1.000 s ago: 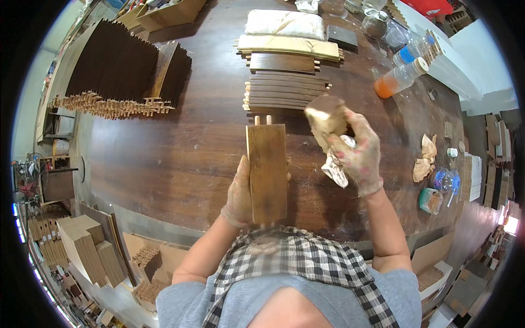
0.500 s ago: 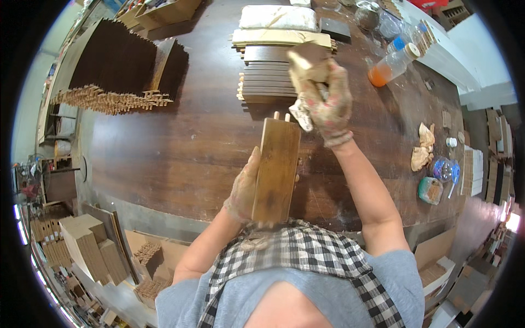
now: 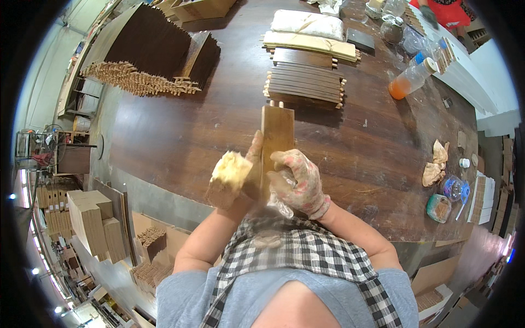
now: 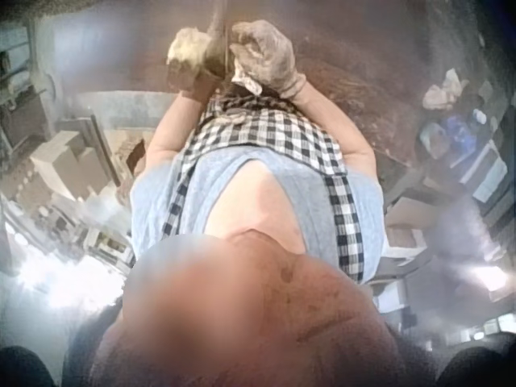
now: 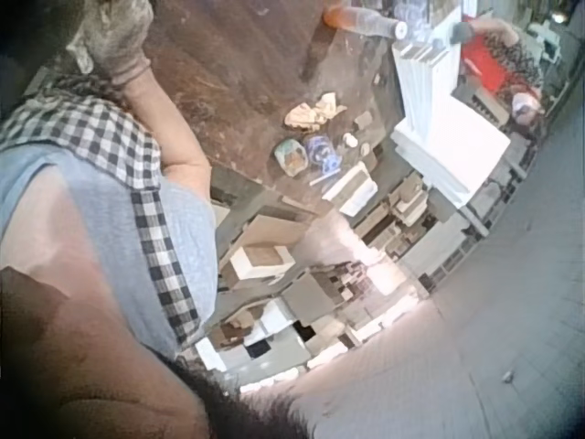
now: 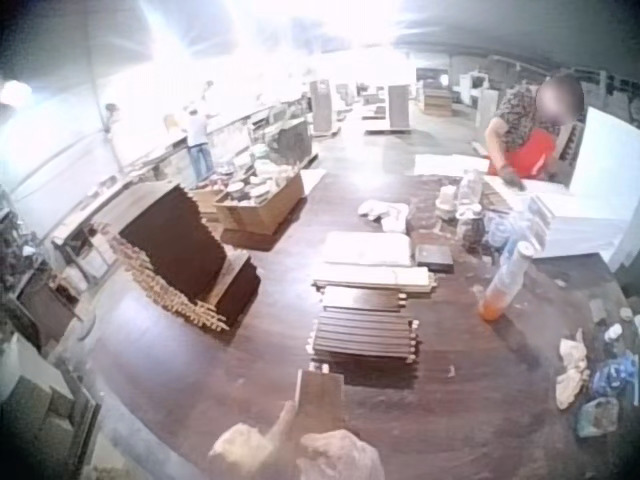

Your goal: The person wipes a dark brown wooden slat with a cloth to apply a substance, then places the slat onto a stack of similar pieces on the workbench.

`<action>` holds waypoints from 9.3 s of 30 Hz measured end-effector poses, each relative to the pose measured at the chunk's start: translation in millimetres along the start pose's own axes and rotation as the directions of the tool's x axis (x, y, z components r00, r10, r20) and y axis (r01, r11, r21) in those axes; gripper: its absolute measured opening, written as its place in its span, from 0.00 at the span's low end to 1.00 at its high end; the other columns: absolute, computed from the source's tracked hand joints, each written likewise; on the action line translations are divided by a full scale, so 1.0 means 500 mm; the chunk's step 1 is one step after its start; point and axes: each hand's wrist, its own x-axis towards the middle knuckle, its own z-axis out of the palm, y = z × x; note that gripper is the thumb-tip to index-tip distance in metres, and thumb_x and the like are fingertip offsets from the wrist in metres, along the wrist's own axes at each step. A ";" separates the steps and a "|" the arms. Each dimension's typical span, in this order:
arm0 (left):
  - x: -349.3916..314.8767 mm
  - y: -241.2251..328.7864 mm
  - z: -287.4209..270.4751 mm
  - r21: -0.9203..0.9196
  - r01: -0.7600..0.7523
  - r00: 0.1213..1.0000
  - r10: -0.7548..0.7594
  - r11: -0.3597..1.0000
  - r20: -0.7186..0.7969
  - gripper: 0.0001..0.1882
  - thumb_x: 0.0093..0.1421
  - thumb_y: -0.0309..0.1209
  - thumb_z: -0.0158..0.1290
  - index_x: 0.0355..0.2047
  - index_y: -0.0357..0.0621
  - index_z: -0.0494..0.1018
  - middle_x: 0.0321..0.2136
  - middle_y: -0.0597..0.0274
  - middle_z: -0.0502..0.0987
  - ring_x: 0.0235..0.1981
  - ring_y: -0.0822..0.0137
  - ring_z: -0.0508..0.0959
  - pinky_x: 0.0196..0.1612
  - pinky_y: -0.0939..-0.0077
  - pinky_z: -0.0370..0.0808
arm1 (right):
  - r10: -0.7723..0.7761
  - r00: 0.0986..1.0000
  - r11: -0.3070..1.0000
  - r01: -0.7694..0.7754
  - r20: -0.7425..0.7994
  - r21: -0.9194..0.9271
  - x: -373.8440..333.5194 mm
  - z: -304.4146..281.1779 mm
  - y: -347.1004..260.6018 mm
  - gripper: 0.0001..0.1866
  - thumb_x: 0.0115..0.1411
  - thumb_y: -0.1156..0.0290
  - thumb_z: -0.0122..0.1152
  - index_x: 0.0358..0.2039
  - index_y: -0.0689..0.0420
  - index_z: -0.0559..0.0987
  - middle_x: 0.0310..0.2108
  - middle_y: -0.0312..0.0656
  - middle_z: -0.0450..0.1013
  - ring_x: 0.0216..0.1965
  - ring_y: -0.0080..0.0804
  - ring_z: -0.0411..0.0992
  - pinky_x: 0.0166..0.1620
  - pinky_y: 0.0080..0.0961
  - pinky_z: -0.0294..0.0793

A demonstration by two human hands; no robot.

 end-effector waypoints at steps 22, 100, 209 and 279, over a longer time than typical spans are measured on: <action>0.022 0.055 -0.104 -0.170 0.347 0.932 -0.319 0.922 0.170 0.32 0.71 0.57 0.36 0.60 0.45 0.67 0.48 0.54 0.78 0.46 0.63 0.80 0.49 0.64 0.81 | 0.406 0.911 0.910 -0.410 -0.065 -0.058 0.066 -0.021 -0.053 0.20 0.55 0.74 0.69 0.48 0.61 0.78 0.46 0.42 0.75 0.42 0.27 0.74 0.41 0.23 0.77; 0.174 -0.035 -0.004 0.648 -0.402 0.758 0.163 -0.647 0.632 0.39 0.48 0.30 0.64 0.62 0.47 0.65 0.58 0.47 0.66 0.62 0.42 0.63 0.62 0.46 0.63 | 0.716 0.684 0.635 -0.559 -0.136 0.533 -0.231 -0.290 0.042 0.16 0.65 0.73 0.61 0.52 0.61 0.74 0.43 0.36 0.74 0.40 0.21 0.73 0.43 0.21 0.77; 0.017 -0.135 -0.043 0.058 0.021 0.967 -0.035 0.998 0.254 0.28 0.72 0.49 0.39 0.68 0.52 0.57 0.61 0.60 0.66 0.59 0.62 0.70 0.61 0.61 0.71 | -0.197 0.980 0.865 0.182 0.018 -0.468 0.051 -0.036 -0.023 0.24 0.61 0.50 0.60 0.56 0.44 0.76 0.41 0.37 0.73 0.42 0.34 0.76 0.39 0.31 0.84; -0.021 0.037 0.020 -0.490 -0.006 0.981 0.100 0.872 0.166 0.38 0.69 0.57 0.41 0.64 0.35 0.60 0.46 0.43 0.75 0.42 0.54 0.79 0.45 0.64 0.81 | 0.235 0.844 0.718 0.184 0.482 -0.672 0.036 -0.146 -0.202 0.25 0.50 0.58 0.70 0.49 0.55 0.80 0.30 0.41 0.74 0.31 0.35 0.76 0.34 0.34 0.77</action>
